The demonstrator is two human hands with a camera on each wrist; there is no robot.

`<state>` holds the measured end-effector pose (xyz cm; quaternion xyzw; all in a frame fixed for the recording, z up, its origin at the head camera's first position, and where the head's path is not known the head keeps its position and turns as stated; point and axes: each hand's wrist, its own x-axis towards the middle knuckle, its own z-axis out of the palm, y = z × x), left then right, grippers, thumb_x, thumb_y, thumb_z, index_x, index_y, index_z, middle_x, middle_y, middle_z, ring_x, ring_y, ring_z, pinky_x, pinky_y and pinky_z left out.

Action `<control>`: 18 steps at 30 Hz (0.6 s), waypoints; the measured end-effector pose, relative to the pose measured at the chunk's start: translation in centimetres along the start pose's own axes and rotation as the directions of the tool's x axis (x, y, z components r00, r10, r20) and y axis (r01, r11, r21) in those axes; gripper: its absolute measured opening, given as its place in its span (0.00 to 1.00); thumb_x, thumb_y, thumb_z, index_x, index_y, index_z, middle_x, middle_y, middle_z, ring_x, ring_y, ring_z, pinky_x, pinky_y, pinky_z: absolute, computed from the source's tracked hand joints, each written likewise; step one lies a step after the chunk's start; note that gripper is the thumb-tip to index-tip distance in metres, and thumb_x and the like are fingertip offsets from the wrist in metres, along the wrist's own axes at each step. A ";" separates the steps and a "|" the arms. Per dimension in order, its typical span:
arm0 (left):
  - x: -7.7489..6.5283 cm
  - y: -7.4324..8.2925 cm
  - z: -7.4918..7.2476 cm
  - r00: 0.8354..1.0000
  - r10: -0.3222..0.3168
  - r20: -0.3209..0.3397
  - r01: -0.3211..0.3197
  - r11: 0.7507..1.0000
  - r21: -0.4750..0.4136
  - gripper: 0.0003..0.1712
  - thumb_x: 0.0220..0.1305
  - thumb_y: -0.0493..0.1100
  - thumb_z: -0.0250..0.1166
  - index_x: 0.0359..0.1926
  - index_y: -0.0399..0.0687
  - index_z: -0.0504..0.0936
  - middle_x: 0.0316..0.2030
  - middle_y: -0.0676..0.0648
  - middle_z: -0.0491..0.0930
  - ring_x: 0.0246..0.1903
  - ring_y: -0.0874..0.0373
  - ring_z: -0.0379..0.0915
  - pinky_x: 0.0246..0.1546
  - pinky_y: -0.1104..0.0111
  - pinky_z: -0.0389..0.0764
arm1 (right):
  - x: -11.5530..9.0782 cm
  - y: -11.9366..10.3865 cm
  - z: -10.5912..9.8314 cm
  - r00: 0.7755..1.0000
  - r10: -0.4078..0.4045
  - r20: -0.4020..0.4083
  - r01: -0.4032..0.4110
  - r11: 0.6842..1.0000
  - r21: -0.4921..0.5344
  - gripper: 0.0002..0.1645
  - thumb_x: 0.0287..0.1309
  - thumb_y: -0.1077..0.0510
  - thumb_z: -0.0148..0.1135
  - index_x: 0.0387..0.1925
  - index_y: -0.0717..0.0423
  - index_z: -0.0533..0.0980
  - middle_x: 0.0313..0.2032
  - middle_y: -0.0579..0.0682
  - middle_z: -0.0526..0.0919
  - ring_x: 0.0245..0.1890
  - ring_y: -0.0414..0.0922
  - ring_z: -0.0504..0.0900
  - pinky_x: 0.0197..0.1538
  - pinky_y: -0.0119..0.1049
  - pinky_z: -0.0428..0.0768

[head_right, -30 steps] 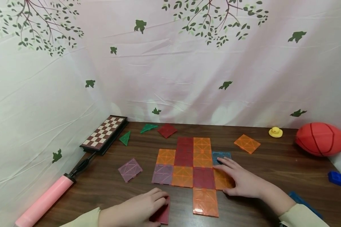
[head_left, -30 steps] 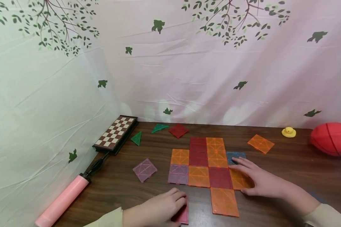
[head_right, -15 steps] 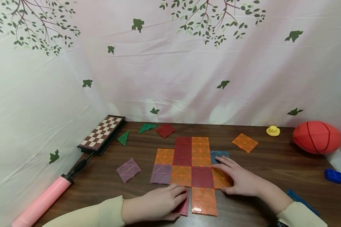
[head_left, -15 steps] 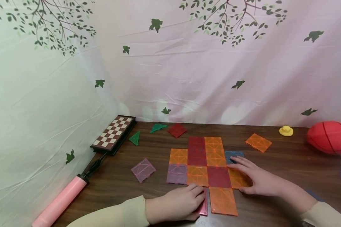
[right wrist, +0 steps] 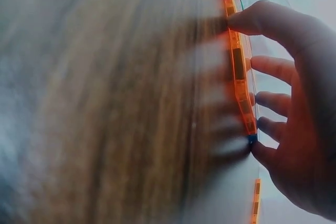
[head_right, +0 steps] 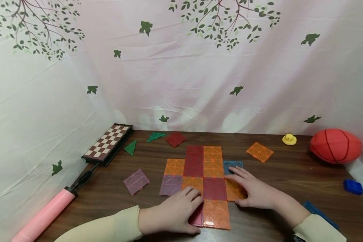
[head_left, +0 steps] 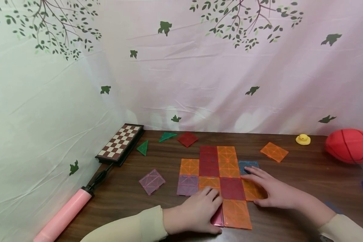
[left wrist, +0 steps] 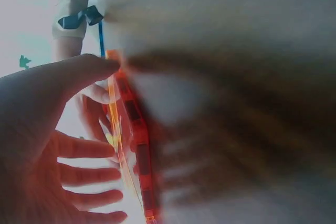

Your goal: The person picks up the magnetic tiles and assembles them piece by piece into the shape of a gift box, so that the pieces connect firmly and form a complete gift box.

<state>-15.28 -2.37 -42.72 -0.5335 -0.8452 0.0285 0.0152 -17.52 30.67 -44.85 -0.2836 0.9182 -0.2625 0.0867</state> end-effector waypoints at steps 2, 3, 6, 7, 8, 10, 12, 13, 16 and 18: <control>0.3 -0.1 0.0 0.999 -0.035 0.039 0.036 0.999 -0.027 0.47 0.61 0.75 0.61 0.70 0.51 0.72 0.66 0.47 0.70 0.64 0.55 0.65 0.62 0.64 0.72 | 0.0 0.0 0.0 1.000 -0.005 -0.008 0.005 1.000 0.010 0.46 0.56 0.39 0.74 0.73 0.40 0.67 0.76 0.62 0.56 0.72 0.72 0.52 0.57 0.75 0.67; 0.5 -0.1 0.0 0.997 -0.047 0.059 0.050 0.998 -0.039 0.49 0.61 0.76 0.60 0.72 0.51 0.70 0.68 0.46 0.68 0.66 0.53 0.64 0.63 0.63 0.71 | -0.1 -0.1 0.0 1.000 -0.005 -0.015 0.005 1.000 0.017 0.45 0.56 0.39 0.73 0.73 0.41 0.68 0.75 0.63 0.57 0.71 0.73 0.52 0.57 0.76 0.67; 0.9 -0.1 0.1 0.992 -0.061 0.106 0.068 0.996 -0.065 0.50 0.61 0.76 0.60 0.75 0.53 0.68 0.72 0.44 0.66 0.70 0.50 0.61 0.65 0.62 0.69 | -0.3 -0.4 0.0 0.998 0.039 -0.048 -0.037 0.999 0.040 0.43 0.59 0.39 0.72 0.71 0.48 0.69 0.74 0.68 0.57 0.70 0.74 0.55 0.57 0.75 0.67; 1.0 -0.1 0.1 0.991 -0.061 0.117 0.070 0.995 -0.072 0.50 0.61 0.76 0.60 0.75 0.53 0.68 0.72 0.44 0.65 0.70 0.50 0.61 0.65 0.62 0.69 | -0.5 -0.6 -0.1 0.995 0.074 -0.062 -0.071 0.997 0.043 0.43 0.59 0.39 0.71 0.71 0.50 0.69 0.73 0.70 0.58 0.69 0.75 0.57 0.57 0.75 0.67; 1.1 -0.1 0.1 0.990 -0.061 0.124 0.071 0.994 -0.079 0.50 0.61 0.76 0.60 0.75 0.53 0.68 0.72 0.43 0.65 0.70 0.50 0.61 0.65 0.63 0.69 | -0.6 -0.8 -0.1 0.991 0.111 -0.080 -0.108 0.993 0.043 0.44 0.60 0.39 0.71 0.71 0.53 0.68 0.72 0.72 0.58 0.68 0.75 0.59 0.57 0.75 0.67; 1.2 -0.1 0.1 0.989 -0.057 0.135 0.069 0.994 -0.082 0.49 0.61 0.75 0.60 0.74 0.52 0.69 0.72 0.43 0.66 0.70 0.49 0.62 0.65 0.63 0.69 | -0.8 -1.2 -0.3 0.974 0.198 -0.111 -0.195 0.980 0.042 0.46 0.61 0.40 0.70 0.71 0.59 0.66 0.70 0.74 0.62 0.66 0.74 0.63 0.58 0.73 0.67; 1.4 -0.1 0.1 0.988 -0.056 0.143 0.069 0.994 -0.084 0.49 0.62 0.75 0.60 0.75 0.52 0.69 0.72 0.43 0.66 0.70 0.49 0.62 0.64 0.62 0.70 | -1.0 -1.7 -0.4 0.954 0.274 -0.126 -0.269 0.962 0.051 0.47 0.62 0.40 0.69 0.71 0.62 0.64 0.67 0.74 0.67 0.64 0.72 0.68 0.58 0.72 0.68; 1.4 0.0 0.2 0.988 -0.055 0.145 0.068 0.994 -0.082 0.49 0.62 0.74 0.60 0.75 0.52 0.68 0.72 0.42 0.65 0.70 0.48 0.62 0.64 0.62 0.70 | -1.0 -1.9 -0.4 0.946 0.298 -0.127 -0.293 0.954 0.056 0.46 0.63 0.41 0.69 0.71 0.63 0.64 0.66 0.73 0.69 0.63 0.71 0.69 0.58 0.71 0.69; 1.5 0.1 0.3 0.988 -0.050 0.145 0.061 0.995 -0.075 0.49 0.62 0.74 0.59 0.75 0.51 0.68 0.72 0.41 0.65 0.70 0.47 0.62 0.63 0.60 0.72 | -1.2 -2.3 -0.1 0.936 0.326 -0.135 -0.318 0.945 0.081 0.43 0.65 0.44 0.68 0.70 0.65 0.65 0.62 0.69 0.73 0.60 0.69 0.72 0.56 0.69 0.71; 1.5 0.2 0.4 0.988 -0.044 0.146 0.056 0.995 -0.078 0.48 0.63 0.73 0.58 0.75 0.51 0.67 0.72 0.40 0.64 0.70 0.46 0.61 0.63 0.59 0.72 | -1.2 -2.6 0.1 0.931 0.334 -0.146 -0.318 0.940 0.123 0.40 0.66 0.47 0.67 0.69 0.65 0.66 0.56 0.65 0.77 0.55 0.65 0.74 0.53 0.63 0.76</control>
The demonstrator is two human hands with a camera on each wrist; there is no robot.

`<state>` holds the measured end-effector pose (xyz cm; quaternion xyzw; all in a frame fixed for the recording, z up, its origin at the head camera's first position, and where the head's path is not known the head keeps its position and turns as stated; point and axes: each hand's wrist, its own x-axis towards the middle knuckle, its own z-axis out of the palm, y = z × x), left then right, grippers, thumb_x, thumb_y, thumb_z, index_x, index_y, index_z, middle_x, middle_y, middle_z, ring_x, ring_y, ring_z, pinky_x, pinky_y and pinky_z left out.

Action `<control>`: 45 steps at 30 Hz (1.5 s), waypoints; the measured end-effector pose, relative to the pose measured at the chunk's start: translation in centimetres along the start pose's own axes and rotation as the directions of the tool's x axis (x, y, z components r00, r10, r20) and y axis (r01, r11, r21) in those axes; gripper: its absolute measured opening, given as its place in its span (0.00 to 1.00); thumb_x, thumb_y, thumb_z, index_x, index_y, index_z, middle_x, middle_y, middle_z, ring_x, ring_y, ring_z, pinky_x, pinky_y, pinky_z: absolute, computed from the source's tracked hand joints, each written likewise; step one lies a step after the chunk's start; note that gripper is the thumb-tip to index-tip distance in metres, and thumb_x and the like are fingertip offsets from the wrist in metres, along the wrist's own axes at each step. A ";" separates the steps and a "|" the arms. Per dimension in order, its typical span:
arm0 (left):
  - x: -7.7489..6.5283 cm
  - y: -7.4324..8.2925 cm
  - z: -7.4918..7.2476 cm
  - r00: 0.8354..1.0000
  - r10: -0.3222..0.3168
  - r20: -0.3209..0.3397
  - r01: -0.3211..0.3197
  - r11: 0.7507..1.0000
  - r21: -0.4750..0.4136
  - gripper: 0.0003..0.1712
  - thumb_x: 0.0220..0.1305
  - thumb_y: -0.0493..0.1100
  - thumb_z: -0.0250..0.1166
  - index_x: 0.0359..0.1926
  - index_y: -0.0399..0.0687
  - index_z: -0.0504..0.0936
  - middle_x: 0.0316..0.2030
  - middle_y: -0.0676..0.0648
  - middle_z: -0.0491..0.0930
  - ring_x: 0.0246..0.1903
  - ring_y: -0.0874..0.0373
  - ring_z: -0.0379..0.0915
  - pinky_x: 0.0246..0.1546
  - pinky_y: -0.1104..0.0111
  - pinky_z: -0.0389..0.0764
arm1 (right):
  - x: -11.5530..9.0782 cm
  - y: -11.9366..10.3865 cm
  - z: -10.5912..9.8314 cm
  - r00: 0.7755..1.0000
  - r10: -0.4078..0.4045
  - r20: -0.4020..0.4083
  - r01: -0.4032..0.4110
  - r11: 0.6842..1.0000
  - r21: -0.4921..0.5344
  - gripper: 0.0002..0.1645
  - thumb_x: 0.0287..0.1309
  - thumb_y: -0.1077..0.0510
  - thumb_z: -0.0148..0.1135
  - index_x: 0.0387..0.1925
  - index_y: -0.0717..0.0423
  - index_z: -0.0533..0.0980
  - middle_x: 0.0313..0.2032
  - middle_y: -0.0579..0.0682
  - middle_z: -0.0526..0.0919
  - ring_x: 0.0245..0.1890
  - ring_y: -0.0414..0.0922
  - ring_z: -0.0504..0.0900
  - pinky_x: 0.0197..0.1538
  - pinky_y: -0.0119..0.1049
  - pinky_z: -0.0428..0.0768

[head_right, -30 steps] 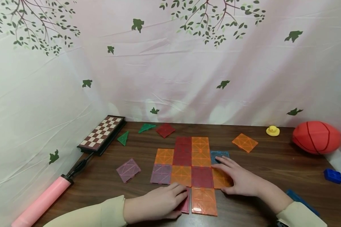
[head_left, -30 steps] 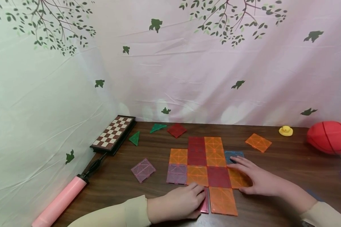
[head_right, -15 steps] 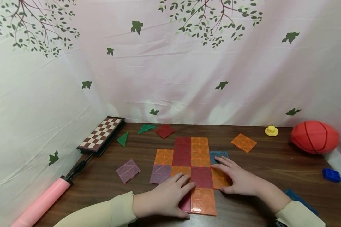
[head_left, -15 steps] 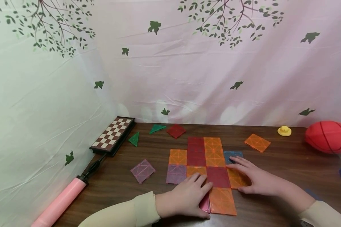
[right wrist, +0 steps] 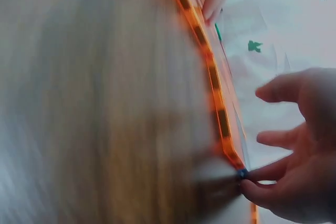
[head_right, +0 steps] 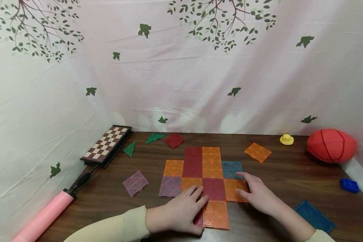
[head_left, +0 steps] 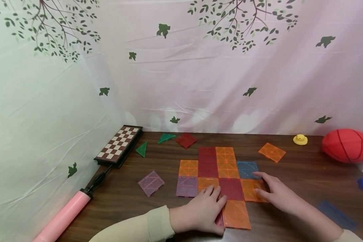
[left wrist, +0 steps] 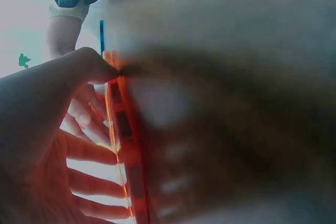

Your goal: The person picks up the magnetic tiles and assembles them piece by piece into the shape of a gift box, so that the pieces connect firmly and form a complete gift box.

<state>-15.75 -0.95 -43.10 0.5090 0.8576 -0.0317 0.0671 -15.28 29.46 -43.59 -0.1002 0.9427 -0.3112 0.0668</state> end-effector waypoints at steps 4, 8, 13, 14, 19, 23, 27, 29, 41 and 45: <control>0.1 0.0 0.2 1.000 0.005 0.012 -0.005 1.000 -0.030 0.47 0.65 0.72 0.57 0.76 0.51 0.66 0.73 0.40 0.62 0.71 0.45 0.60 0.64 0.58 0.71 | -0.1 -0.2 0.4 0.999 0.026 -0.048 -0.022 0.996 0.085 0.33 0.68 0.53 0.65 0.67 0.64 0.68 0.54 0.66 0.76 0.52 0.62 0.76 0.50 0.57 0.79; 0.1 -0.1 0.1 0.999 0.004 0.033 -0.002 0.998 -0.061 0.46 0.66 0.72 0.56 0.76 0.51 0.65 0.74 0.40 0.61 0.72 0.46 0.59 0.64 0.58 0.71 | -0.1 -0.1 0.4 0.994 0.072 -0.084 -0.057 0.983 0.172 0.28 0.70 0.57 0.62 0.66 0.64 0.68 0.64 0.74 0.70 0.62 0.71 0.71 0.58 0.65 0.73; 0.1 -0.4 -0.4 0.995 -0.004 0.096 0.017 0.991 -0.130 0.45 0.70 0.72 0.52 0.78 0.53 0.63 0.76 0.42 0.57 0.74 0.46 0.53 0.67 0.59 0.67 | 0.0 -0.3 0.1 0.982 0.146 -0.117 -0.110 0.955 0.276 0.27 0.71 0.57 0.61 0.66 0.63 0.69 0.66 0.72 0.69 0.64 0.72 0.68 0.58 0.66 0.72; 0.1 -0.5 -0.5 0.994 -0.001 0.107 0.017 0.989 -0.146 0.44 0.71 0.71 0.51 0.78 0.53 0.62 0.76 0.42 0.56 0.75 0.46 0.52 0.67 0.59 0.66 | 0.0 -0.4 0.1 0.980 0.151 -0.130 -0.107 0.949 0.296 0.27 0.71 0.57 0.61 0.66 0.63 0.69 0.66 0.72 0.70 0.64 0.71 0.69 0.58 0.64 0.74; -0.2 -0.9 -0.9 0.994 0.077 0.079 -0.062 0.981 -0.181 0.36 0.76 0.65 0.49 0.77 0.55 0.65 0.74 0.44 0.62 0.73 0.48 0.57 0.68 0.65 0.64 | 0.3 -1.1 0.1 0.968 0.117 -0.221 -0.029 0.930 0.367 0.27 0.70 0.61 0.63 0.65 0.64 0.68 0.62 0.68 0.74 0.59 0.65 0.75 0.50 0.34 0.81; -0.2 -0.7 -1.0 0.982 0.185 -0.039 -0.188 0.977 -0.095 0.29 0.78 0.56 0.51 0.73 0.52 0.69 0.66 0.50 0.72 0.64 0.60 0.69 0.64 0.73 0.67 | 0.8 -1.6 0.3 0.963 0.105 -0.246 0.012 0.903 0.430 0.31 0.69 0.64 0.63 0.68 0.63 0.65 0.61 0.67 0.73 0.57 0.63 0.76 0.46 0.26 0.80; -0.5 0.2 -1.2 0.946 0.266 -0.185 -0.247 0.961 0.122 0.25 0.75 0.52 0.57 0.69 0.52 0.74 0.60 0.52 0.76 0.54 0.64 0.75 0.54 0.76 0.74 | 1.3 -1.8 0.5 0.967 0.091 -0.239 0.043 0.863 0.503 0.35 0.69 0.62 0.64 0.71 0.62 0.62 0.61 0.67 0.72 0.54 0.52 0.79 0.48 0.28 0.80; -0.7 0.5 -1.2 0.920 0.300 -0.252 -0.245 0.942 0.227 0.24 0.74 0.52 0.58 0.67 0.54 0.75 0.59 0.52 0.77 0.52 0.62 0.77 0.53 0.74 0.76 | 1.5 -1.8 0.6 0.971 0.077 -0.227 0.061 0.839 0.541 0.36 0.69 0.61 0.64 0.72 0.62 0.61 0.60 0.67 0.72 0.52 0.46 0.79 0.48 0.28 0.80; -1.1 1.1 -1.2 0.790 0.380 -0.482 -0.114 0.863 0.493 0.19 0.81 0.46 0.48 0.59 0.58 0.83 0.51 0.56 0.80 0.46 0.61 0.76 0.43 0.68 0.78 | 2.2 -1.6 1.2 0.994 0.094 -0.064 -0.023 0.719 0.694 0.39 0.74 0.53 0.58 0.76 0.61 0.55 0.65 0.67 0.66 0.53 0.42 0.77 0.51 0.34 0.80; -1.1 1.7 -1.4 0.811 0.323 -0.488 -0.041 0.863 0.503 0.20 0.80 0.45 0.48 0.61 0.55 0.83 0.50 0.54 0.80 0.43 0.60 0.76 0.38 0.67 0.78 | 2.3 -1.6 1.4 0.994 0.108 0.003 -0.076 0.688 0.722 0.40 0.76 0.49 0.54 0.78 0.60 0.51 0.69 0.68 0.61 0.58 0.47 0.76 0.53 0.34 0.80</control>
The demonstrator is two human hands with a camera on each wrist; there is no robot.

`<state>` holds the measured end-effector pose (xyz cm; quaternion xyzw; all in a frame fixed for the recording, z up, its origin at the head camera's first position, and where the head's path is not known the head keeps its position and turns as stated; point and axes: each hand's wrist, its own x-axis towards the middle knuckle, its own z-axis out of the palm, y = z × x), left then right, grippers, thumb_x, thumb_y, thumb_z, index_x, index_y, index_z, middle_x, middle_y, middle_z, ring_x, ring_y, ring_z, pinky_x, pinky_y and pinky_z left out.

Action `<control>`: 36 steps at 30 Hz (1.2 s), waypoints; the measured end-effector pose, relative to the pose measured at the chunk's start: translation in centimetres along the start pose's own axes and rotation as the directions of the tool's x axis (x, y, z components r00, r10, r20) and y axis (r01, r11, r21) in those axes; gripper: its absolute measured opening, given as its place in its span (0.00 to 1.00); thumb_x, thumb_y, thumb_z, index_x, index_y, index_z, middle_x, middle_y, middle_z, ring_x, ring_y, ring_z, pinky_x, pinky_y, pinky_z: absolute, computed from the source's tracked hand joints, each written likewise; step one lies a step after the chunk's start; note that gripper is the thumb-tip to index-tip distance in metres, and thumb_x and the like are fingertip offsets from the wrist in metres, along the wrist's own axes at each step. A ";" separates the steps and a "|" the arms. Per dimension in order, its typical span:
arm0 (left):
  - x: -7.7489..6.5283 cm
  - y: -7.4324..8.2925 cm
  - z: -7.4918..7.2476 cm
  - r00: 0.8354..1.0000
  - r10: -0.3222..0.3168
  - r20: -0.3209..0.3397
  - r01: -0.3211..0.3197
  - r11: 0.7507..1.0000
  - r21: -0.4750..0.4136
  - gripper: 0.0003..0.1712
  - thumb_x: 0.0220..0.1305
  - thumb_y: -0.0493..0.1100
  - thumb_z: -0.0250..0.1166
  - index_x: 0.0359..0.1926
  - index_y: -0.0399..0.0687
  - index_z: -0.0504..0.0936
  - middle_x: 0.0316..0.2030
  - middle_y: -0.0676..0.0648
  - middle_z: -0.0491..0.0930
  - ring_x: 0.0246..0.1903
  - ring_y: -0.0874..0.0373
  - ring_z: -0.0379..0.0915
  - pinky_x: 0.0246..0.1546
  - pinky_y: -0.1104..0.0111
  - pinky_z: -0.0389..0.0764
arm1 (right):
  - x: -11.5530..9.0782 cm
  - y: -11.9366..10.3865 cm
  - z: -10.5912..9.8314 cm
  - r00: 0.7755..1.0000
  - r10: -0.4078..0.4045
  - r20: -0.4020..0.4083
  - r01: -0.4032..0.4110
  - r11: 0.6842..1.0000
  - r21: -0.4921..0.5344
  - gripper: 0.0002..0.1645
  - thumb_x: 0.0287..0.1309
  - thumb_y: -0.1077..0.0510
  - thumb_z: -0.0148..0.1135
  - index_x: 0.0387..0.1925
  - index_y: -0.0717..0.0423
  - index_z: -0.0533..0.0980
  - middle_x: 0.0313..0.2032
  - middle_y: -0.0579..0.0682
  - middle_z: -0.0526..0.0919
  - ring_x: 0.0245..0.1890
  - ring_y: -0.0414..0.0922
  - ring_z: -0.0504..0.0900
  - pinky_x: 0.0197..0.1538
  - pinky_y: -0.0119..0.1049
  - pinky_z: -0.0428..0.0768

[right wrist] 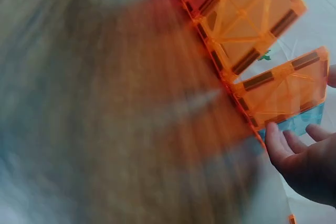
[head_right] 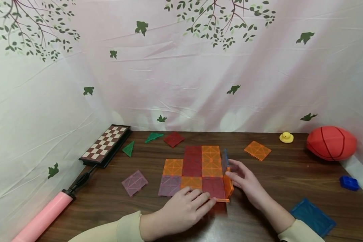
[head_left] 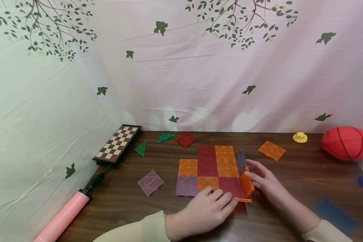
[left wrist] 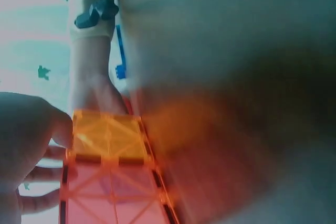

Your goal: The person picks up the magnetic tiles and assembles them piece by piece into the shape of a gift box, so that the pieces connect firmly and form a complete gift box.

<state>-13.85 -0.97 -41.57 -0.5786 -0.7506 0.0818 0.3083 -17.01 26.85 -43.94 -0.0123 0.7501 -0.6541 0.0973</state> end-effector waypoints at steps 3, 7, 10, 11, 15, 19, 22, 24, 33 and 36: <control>0.2 0.5 -0.3 0.999 -0.040 0.018 0.040 0.999 0.014 0.22 0.79 0.46 0.47 0.61 0.54 0.83 0.49 0.53 0.80 0.42 0.59 0.75 0.36 0.67 0.77 | 0.0 0.1 0.1 0.999 0.024 0.028 -0.025 1.000 0.010 0.41 0.77 0.46 0.51 0.79 0.58 0.49 0.73 0.69 0.56 0.64 0.55 0.72 0.55 0.34 0.79; 0.4 0.9 -0.5 0.994 -0.103 0.039 0.102 0.995 0.017 0.24 0.76 0.48 0.47 0.63 0.52 0.82 0.51 0.52 0.79 0.44 0.58 0.74 0.37 0.66 0.76 | 0.0 0.1 0.5 0.998 0.039 0.042 -0.039 0.999 0.005 0.42 0.78 0.43 0.48 0.80 0.58 0.47 0.75 0.69 0.52 0.70 0.64 0.63 0.56 0.34 0.78; 0.6 1.0 -0.4 0.987 -0.142 0.069 0.141 0.990 0.024 0.25 0.73 0.50 0.51 0.65 0.51 0.80 0.52 0.51 0.78 0.46 0.57 0.72 0.38 0.66 0.77 | -0.1 0.0 0.7 0.998 0.050 0.038 -0.050 0.999 0.000 0.43 0.77 0.42 0.48 0.80 0.58 0.47 0.76 0.68 0.51 0.71 0.65 0.61 0.57 0.35 0.79; 0.7 1.0 -0.4 0.985 -0.155 0.081 0.153 0.988 0.023 0.26 0.72 0.51 0.52 0.65 0.51 0.80 0.53 0.51 0.78 0.46 0.56 0.72 0.38 0.65 0.77 | -0.1 0.0 0.7 0.998 0.052 0.035 -0.052 0.999 0.001 0.43 0.77 0.42 0.48 0.80 0.58 0.47 0.76 0.68 0.51 0.71 0.65 0.60 0.57 0.35 0.79; 1.1 0.9 -0.2 0.975 -0.191 0.117 0.190 0.982 0.017 0.29 0.68 0.54 0.57 0.67 0.50 0.78 0.53 0.51 0.77 0.46 0.55 0.70 0.38 0.64 0.76 | -0.2 -0.1 0.9 0.998 0.057 0.030 -0.057 0.998 -0.001 0.43 0.78 0.42 0.48 0.80 0.58 0.47 0.76 0.69 0.51 0.71 0.66 0.60 0.57 0.37 0.79; 1.3 0.8 -0.2 0.967 -0.208 0.149 0.210 0.978 0.002 0.31 0.67 0.56 0.59 0.67 0.51 0.78 0.53 0.51 0.77 0.46 0.55 0.70 0.39 0.63 0.76 | -0.2 -0.1 1.1 0.998 0.059 0.025 -0.059 0.998 -0.001 0.42 0.78 0.43 0.48 0.79 0.59 0.48 0.76 0.69 0.51 0.72 0.66 0.60 0.57 0.37 0.79; 1.3 0.6 -0.3 0.962 -0.220 0.163 0.228 0.973 -0.032 0.31 0.66 0.57 0.60 0.67 0.52 0.77 0.53 0.51 0.76 0.47 0.56 0.69 0.40 0.64 0.75 | -0.2 0.0 1.2 0.998 0.052 0.023 -0.052 0.999 -0.002 0.42 0.78 0.43 0.48 0.79 0.60 0.47 0.75 0.69 0.52 0.71 0.65 0.61 0.56 0.37 0.79; 1.1 0.2 -0.4 0.956 -0.248 0.154 0.262 0.962 -0.075 0.31 0.66 0.56 0.61 0.67 0.53 0.77 0.54 0.51 0.76 0.48 0.56 0.70 0.40 0.65 0.76 | -0.2 0.0 1.3 0.999 0.044 0.025 -0.044 0.999 -0.003 0.41 0.79 0.44 0.47 0.79 0.61 0.47 0.75 0.70 0.52 0.71 0.64 0.62 0.56 0.36 0.79; -2.2 -4.7 -0.4 0.702 -0.618 0.354 0.649 0.349 -0.676 0.27 0.71 0.43 0.57 0.68 0.42 0.73 0.63 0.43 0.75 0.62 0.48 0.71 0.62 0.54 0.72 | 0.0 -0.1 1.6 0.997 0.060 0.039 -0.062 0.996 0.065 0.42 0.80 0.43 0.44 0.79 0.61 0.45 0.77 0.66 0.46 0.73 0.61 0.57 0.56 0.31 0.76; -4.0 -6.5 0.5 0.524 -0.703 0.481 0.675 -0.002 -0.738 0.25 0.73 0.42 0.55 0.68 0.39 0.71 0.64 0.35 0.73 0.63 0.40 0.70 0.62 0.46 0.71 | -0.1 0.0 1.6 0.997 0.068 0.041 -0.071 0.995 0.072 0.42 0.80 0.43 0.43 0.79 0.62 0.44 0.78 0.66 0.45 0.73 0.61 0.54 0.57 0.32 0.76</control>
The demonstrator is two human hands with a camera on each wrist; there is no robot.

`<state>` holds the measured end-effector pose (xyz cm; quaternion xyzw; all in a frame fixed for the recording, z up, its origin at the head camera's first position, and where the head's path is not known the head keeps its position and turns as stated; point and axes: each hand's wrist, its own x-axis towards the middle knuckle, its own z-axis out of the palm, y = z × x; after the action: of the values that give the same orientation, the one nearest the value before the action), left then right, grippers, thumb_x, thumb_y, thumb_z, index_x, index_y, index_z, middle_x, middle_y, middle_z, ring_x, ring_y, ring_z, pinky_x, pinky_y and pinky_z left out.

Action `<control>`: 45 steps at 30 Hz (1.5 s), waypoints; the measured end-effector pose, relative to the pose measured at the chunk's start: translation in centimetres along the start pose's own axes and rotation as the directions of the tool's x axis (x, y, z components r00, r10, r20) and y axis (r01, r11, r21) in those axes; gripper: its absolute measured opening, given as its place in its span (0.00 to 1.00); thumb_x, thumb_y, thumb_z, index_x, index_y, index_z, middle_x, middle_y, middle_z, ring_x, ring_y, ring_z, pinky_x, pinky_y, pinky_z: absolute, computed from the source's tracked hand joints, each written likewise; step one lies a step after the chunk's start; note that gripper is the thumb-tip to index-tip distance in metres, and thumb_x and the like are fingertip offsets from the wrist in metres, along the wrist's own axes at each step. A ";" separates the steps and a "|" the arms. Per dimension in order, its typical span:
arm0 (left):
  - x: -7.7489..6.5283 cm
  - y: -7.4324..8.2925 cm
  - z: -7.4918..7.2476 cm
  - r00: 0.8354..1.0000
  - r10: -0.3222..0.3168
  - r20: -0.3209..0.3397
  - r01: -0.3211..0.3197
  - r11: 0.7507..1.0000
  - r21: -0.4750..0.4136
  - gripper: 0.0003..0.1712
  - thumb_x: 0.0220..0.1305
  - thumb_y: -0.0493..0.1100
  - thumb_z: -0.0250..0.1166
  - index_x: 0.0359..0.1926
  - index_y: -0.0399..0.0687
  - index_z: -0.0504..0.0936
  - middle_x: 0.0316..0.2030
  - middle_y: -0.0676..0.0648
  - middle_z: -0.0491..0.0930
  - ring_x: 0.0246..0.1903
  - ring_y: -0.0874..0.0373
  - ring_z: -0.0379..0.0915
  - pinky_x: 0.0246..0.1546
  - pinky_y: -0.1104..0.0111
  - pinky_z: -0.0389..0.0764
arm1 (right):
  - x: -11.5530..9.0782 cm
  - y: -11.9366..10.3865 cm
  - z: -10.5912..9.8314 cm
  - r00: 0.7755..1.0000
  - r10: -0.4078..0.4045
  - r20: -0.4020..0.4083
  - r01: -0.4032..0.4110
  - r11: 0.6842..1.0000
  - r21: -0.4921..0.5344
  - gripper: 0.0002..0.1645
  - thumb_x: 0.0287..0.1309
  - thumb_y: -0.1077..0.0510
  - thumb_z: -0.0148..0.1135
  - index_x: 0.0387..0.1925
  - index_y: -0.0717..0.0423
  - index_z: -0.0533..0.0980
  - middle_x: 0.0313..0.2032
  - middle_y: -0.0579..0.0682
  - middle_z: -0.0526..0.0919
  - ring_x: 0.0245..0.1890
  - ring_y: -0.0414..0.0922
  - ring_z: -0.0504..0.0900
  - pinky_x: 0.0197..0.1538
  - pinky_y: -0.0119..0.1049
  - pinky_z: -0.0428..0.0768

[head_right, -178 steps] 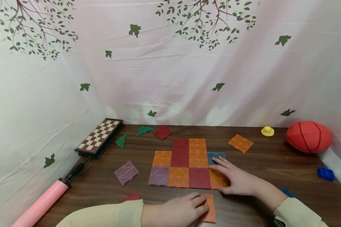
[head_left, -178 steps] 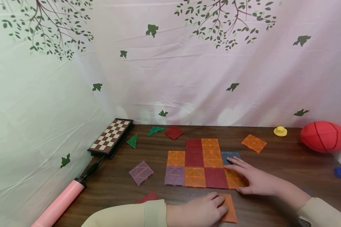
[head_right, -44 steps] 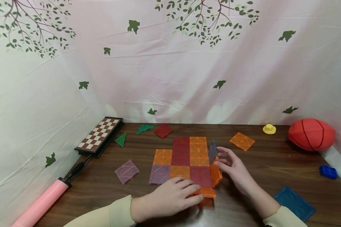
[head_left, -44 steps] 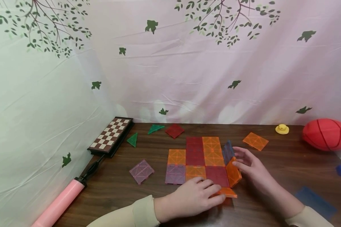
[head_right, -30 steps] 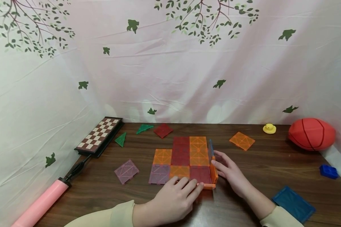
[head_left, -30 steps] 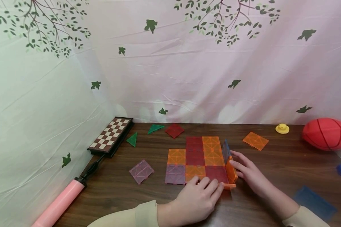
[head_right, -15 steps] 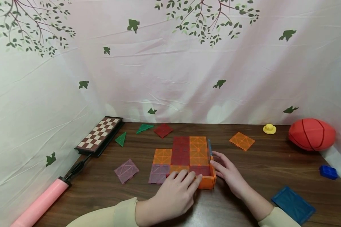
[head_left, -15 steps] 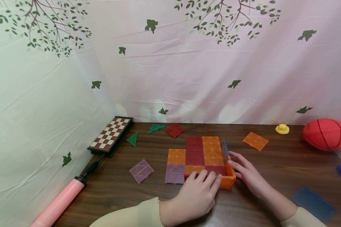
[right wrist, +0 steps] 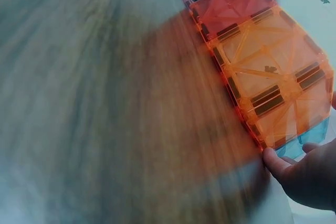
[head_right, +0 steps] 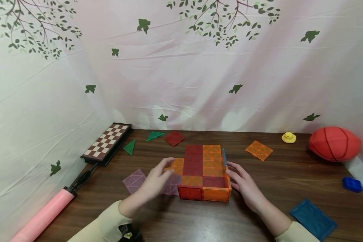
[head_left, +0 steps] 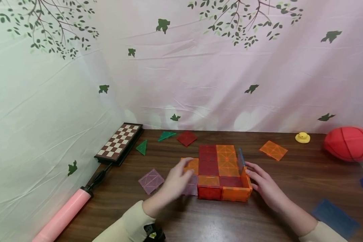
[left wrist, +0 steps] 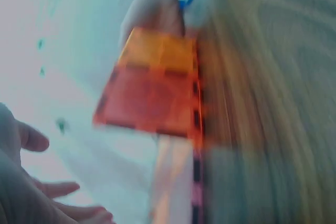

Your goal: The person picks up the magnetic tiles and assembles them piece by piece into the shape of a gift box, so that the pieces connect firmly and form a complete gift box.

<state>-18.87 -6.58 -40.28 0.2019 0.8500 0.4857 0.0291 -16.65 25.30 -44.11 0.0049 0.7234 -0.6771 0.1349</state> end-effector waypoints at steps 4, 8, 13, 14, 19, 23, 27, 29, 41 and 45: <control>0.4 -1.9 -1.4 0.969 -0.247 0.012 0.244 0.945 -0.220 0.29 0.74 0.43 0.51 0.72 0.37 0.66 0.69 0.29 0.65 0.69 0.33 0.60 0.65 0.39 0.62 | -0.2 0.0 -0.1 1.000 0.011 -0.001 -0.011 1.000 0.000 0.42 0.80 0.43 0.43 0.80 0.62 0.43 0.78 0.66 0.44 0.74 0.62 0.53 0.60 0.37 0.76; 0.3 -2.7 -1.6 0.938 -0.337 0.080 0.344 0.879 -0.330 0.34 0.72 0.43 0.50 0.75 0.35 0.60 0.74 0.29 0.57 0.74 0.33 0.48 0.69 0.37 0.51 | -0.3 -0.1 -0.2 1.000 0.019 -0.003 -0.019 1.000 0.003 0.43 0.80 0.42 0.43 0.80 0.62 0.43 0.78 0.66 0.44 0.75 0.63 0.52 0.62 0.40 0.76; 0.6 -2.8 -1.5 0.929 -0.352 0.113 0.365 0.823 -0.435 0.36 0.70 0.41 0.50 0.76 0.34 0.58 0.74 0.29 0.55 0.73 0.34 0.49 0.70 0.38 0.51 | -0.3 -0.1 -0.1 0.999 0.036 -0.004 -0.036 0.999 0.000 0.43 0.80 0.42 0.43 0.80 0.61 0.42 0.78 0.66 0.44 0.75 0.64 0.51 0.65 0.46 0.73; 0.7 -2.8 -1.5 0.926 -0.361 0.110 0.370 0.811 -0.453 0.37 0.69 0.41 0.50 0.76 0.33 0.59 0.74 0.29 0.55 0.72 0.34 0.50 0.70 0.38 0.51 | -0.3 -0.1 -0.1 0.999 0.038 -0.005 -0.038 0.999 -0.002 0.43 0.80 0.42 0.43 0.80 0.61 0.43 0.78 0.66 0.44 0.75 0.64 0.51 0.65 0.47 0.73; 0.6 -2.9 -1.6 0.920 -0.386 0.064 0.362 0.778 -0.513 0.35 0.70 0.39 0.51 0.75 0.32 0.61 0.71 0.28 0.60 0.68 0.33 0.58 0.66 0.38 0.59 | -0.4 -0.1 -0.1 0.999 0.044 -0.006 -0.044 0.999 -0.005 0.43 0.80 0.41 0.43 0.80 0.61 0.42 0.78 0.66 0.44 0.74 0.63 0.51 0.65 0.48 0.73; 0.5 -3.1 -1.3 0.935 -0.353 0.015 0.307 0.789 -0.532 0.34 0.71 0.34 0.54 0.75 0.30 0.60 0.68 0.29 0.63 0.64 0.38 0.66 0.60 0.45 0.72 | -0.4 -0.1 -0.2 0.999 0.043 -0.006 -0.043 0.999 -0.006 0.44 0.79 0.40 0.43 0.80 0.61 0.43 0.78 0.66 0.44 0.74 0.63 0.52 0.64 0.46 0.74; 0.4 -3.4 -0.9 0.952 -0.304 -0.035 0.237 0.804 -0.545 0.36 0.67 0.27 0.57 0.74 0.28 0.60 0.65 0.30 0.66 0.56 0.45 0.73 0.50 0.62 0.78 | -0.4 -0.1 -0.1 0.999 0.038 0.000 -0.038 0.999 -0.006 0.44 0.79 0.40 0.43 0.80 0.61 0.43 0.78 0.66 0.44 0.74 0.63 0.52 0.64 0.45 0.74; 0.5 -3.4 -0.6 0.959 -0.281 -0.043 0.210 0.802 -0.560 0.37 0.65 0.25 0.58 0.74 0.28 0.60 0.63 0.30 0.67 0.53 0.47 0.75 0.45 0.69 0.78 | -0.3 -0.1 -0.1 0.999 0.039 -0.001 -0.039 0.999 -0.001 0.44 0.79 0.40 0.43 0.80 0.60 0.43 0.78 0.66 0.45 0.74 0.63 0.53 0.63 0.43 0.74; 0.5 -2.8 0.4 0.947 -0.303 0.106 0.300 0.720 -0.626 0.33 0.67 0.33 0.60 0.71 0.28 0.66 0.63 0.34 0.72 0.48 0.56 0.76 0.44 0.65 0.82 | -0.1 -0.3 0.0 0.999 0.043 -0.008 -0.043 0.999 0.007 0.45 0.79 0.40 0.44 0.80 0.61 0.43 0.77 0.66 0.46 0.72 0.62 0.57 0.58 0.34 0.77; 0.4 -2.6 0.9 0.952 -0.283 0.119 0.292 0.719 -0.631 0.33 0.66 0.33 0.62 0.71 0.28 0.66 0.60 0.34 0.73 0.47 0.55 0.77 0.48 0.61 0.82 | -0.1 -0.2 -0.1 0.999 0.045 -0.006 -0.045 0.999 0.003 0.44 0.79 0.40 0.43 0.80 0.61 0.43 0.77 0.67 0.47 0.71 0.61 0.58 0.57 0.34 0.77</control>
<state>-19.80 -6.88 -42.86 0.0487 0.6531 0.7346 0.1771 -16.64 25.35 -43.90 0.0234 0.7226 -0.6748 0.1477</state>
